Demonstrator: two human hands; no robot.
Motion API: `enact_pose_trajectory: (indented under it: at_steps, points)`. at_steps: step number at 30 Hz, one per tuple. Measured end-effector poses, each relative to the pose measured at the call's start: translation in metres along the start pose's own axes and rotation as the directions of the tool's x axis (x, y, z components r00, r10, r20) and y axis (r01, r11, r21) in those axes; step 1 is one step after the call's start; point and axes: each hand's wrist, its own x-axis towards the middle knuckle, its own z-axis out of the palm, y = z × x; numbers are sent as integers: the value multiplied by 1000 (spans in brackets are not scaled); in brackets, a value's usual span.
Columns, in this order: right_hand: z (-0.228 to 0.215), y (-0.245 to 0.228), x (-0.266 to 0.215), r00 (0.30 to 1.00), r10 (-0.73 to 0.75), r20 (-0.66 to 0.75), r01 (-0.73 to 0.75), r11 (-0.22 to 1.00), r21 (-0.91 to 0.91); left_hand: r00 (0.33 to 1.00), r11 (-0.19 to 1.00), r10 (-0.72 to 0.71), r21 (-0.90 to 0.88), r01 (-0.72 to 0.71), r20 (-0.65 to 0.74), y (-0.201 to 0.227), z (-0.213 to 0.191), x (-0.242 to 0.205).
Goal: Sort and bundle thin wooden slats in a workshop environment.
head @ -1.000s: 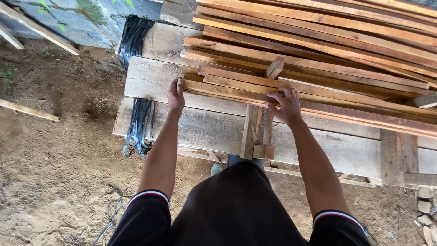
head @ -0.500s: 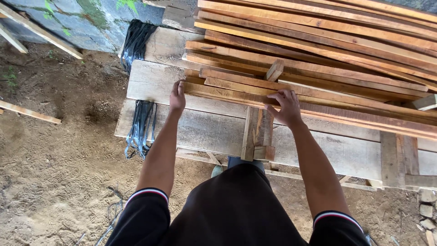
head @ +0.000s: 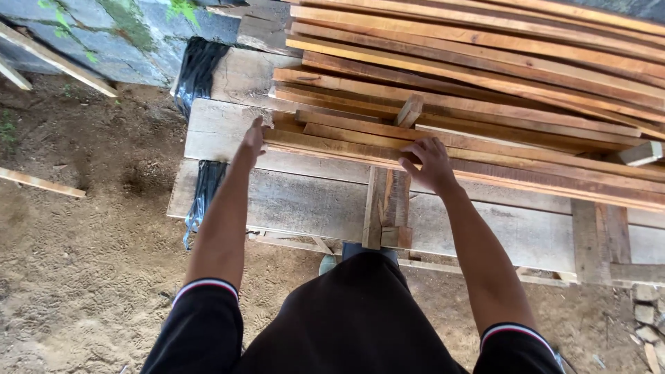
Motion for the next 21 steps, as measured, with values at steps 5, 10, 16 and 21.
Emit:
enact_pose_trajectory:
  at_steps: [5, 10, 16, 21]
  points:
    - [-4, 2, 7, 1000, 13, 2, -13, 999, 41, 991, 945, -52, 326, 8, 124, 24, 1, -4]
    - [5, 9, 14, 999, -8, -38, 7, 999, -37, 989, 946, -90, 321, 48, 117, 43, 3, -21]
    - [20, 25, 20, 1000, 10, -25, -11, 999, -37, 982, 926, -162, 360, 117, 98, 77, 10, -52]
    - [13, 27, 25, 999, -44, 20, 45, 998, -39, 998, 778, -35, 628, -3, 49, 69, 2, -24]
